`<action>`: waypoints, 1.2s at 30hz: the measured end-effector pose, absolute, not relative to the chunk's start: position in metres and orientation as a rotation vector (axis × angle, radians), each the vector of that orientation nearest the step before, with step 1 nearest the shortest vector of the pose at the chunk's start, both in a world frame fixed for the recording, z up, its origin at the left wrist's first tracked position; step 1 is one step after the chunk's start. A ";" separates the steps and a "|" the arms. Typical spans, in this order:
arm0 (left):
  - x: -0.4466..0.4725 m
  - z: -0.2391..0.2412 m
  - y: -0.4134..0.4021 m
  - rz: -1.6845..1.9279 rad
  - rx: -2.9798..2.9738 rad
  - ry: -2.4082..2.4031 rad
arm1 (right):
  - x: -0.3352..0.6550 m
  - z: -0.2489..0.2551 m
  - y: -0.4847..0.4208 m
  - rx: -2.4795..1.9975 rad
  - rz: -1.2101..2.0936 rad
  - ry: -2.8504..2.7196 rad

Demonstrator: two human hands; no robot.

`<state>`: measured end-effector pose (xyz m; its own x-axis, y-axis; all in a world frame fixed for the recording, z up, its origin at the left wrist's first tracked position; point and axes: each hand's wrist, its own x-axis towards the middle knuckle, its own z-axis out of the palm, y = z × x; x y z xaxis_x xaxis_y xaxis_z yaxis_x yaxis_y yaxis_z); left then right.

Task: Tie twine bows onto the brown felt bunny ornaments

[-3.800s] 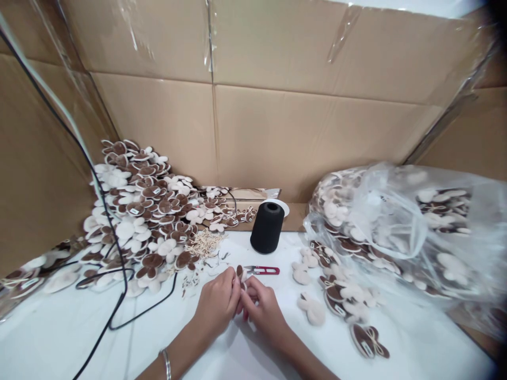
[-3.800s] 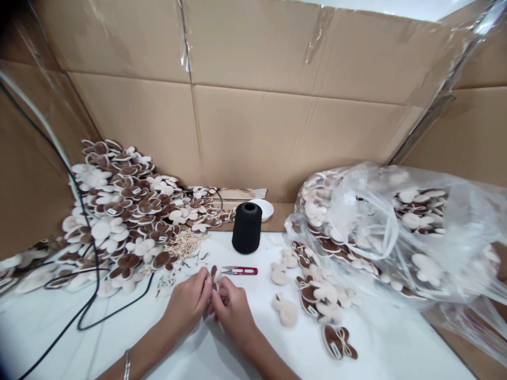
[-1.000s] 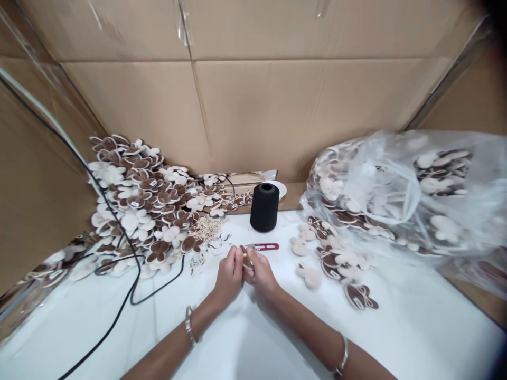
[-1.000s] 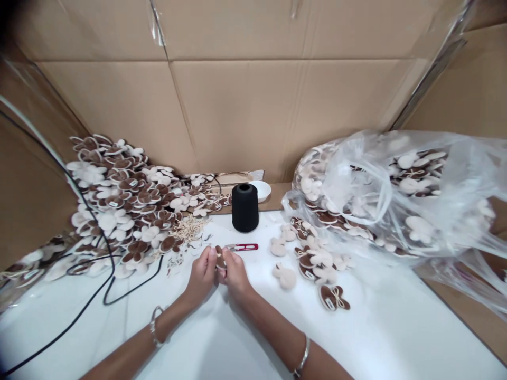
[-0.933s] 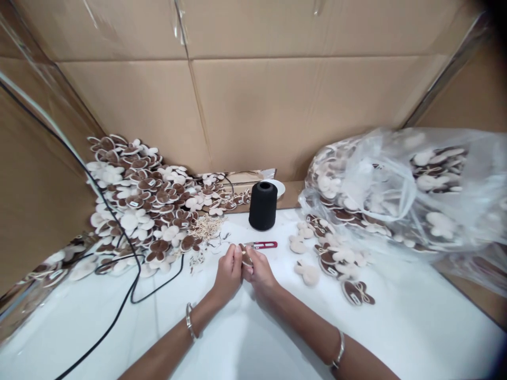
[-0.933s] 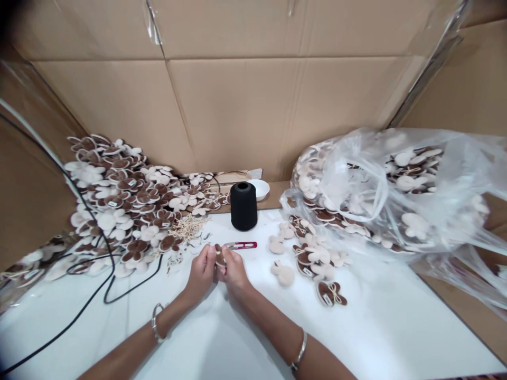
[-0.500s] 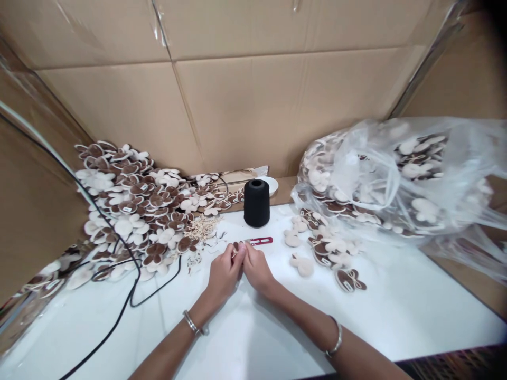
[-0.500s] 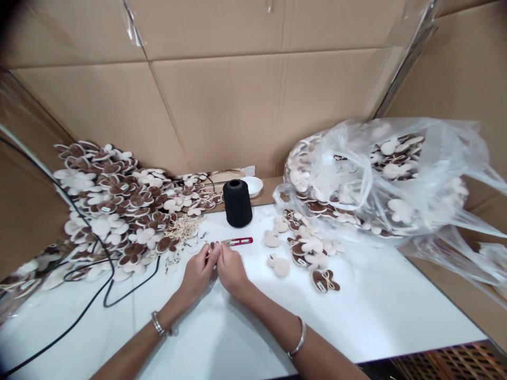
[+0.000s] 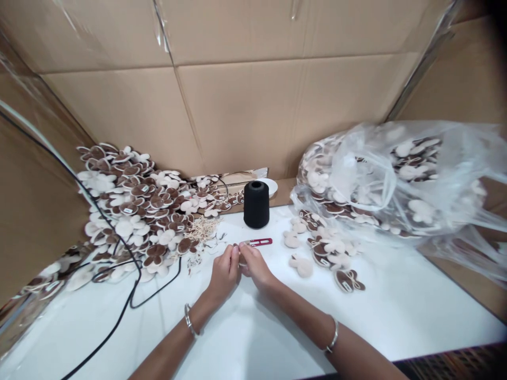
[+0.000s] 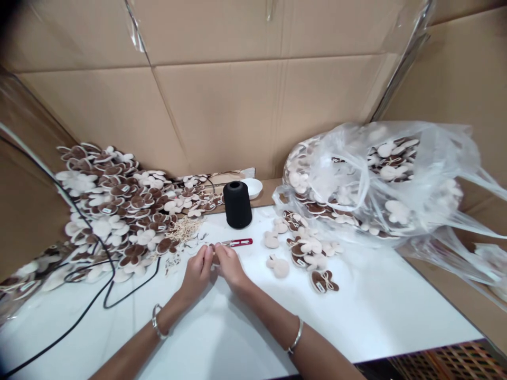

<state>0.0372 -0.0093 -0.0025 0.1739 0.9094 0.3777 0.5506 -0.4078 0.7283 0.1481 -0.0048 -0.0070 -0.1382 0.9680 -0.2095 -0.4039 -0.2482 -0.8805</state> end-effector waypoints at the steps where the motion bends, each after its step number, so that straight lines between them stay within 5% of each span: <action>1: 0.038 -0.003 -0.009 1.136 2.021 1.354 | 0.147 -0.006 -0.005 -0.967 1.657 -0.746; 17: 0.043 -0.008 -0.003 1.172 1.954 1.351 | 0.135 0.009 -0.002 -0.896 1.743 -0.319; 36: -0.001 -0.003 0.017 0.991 2.873 1.287 | 0.177 0.014 0.001 -1.029 1.427 -1.274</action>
<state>-0.0007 0.0174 -0.0025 0.5189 0.6270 0.5811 0.7220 -0.6854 0.0948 0.1765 0.0010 0.0136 -0.2138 0.9769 -0.0036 -0.1068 -0.0271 -0.9939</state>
